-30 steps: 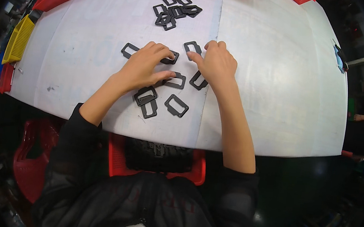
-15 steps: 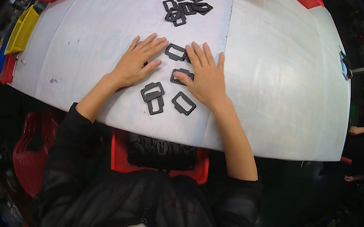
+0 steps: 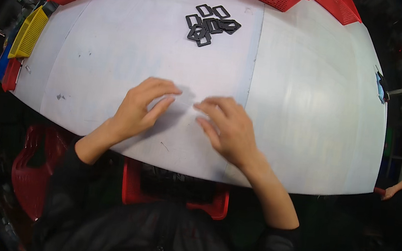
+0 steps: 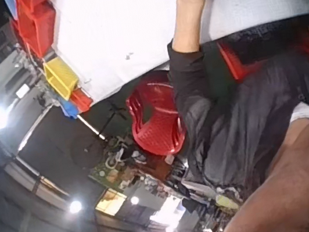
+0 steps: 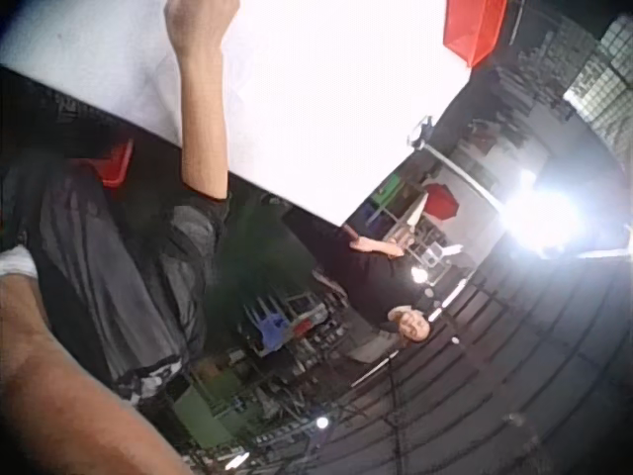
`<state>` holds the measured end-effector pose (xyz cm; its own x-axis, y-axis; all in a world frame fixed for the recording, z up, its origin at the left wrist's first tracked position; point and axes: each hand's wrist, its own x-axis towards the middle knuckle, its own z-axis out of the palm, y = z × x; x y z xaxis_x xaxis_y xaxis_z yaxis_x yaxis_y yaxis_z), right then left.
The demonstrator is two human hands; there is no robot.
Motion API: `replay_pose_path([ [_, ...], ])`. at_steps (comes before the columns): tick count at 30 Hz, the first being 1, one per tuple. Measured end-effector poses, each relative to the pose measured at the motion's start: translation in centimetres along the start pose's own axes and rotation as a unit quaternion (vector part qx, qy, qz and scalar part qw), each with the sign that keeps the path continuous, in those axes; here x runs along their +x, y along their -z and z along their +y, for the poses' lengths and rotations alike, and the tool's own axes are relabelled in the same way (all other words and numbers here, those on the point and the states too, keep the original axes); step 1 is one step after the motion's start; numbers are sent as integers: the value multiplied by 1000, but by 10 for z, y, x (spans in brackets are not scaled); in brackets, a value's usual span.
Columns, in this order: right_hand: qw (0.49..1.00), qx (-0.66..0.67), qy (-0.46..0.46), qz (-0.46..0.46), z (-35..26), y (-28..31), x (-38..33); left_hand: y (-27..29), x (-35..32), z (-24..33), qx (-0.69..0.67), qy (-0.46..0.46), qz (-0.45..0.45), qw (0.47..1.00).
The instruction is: The person empties black plastic pieces from a red basket onto a table, checks the pieces by hand, and drops them into a red basket before placing the filled basket back on the table.
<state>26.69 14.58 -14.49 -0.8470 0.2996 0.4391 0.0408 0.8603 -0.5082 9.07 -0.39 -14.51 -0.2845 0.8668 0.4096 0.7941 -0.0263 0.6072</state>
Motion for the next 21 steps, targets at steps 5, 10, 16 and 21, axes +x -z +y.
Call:
replay_pose_path([
  [5,993,-92,-30,65,124,-20,101,-57,99,-43,148,112,49,981],
  [10,980,-198,-27,2,139,-29,109,-61,92,-69,227,76,8,971],
  [16,967,78,-214,-112,94,11,86,3,66,-49,-25,182,-78,980],
  [21,984,-40,-155,-72,93,-13,111,-48,86,-37,150,109,22,982],
])
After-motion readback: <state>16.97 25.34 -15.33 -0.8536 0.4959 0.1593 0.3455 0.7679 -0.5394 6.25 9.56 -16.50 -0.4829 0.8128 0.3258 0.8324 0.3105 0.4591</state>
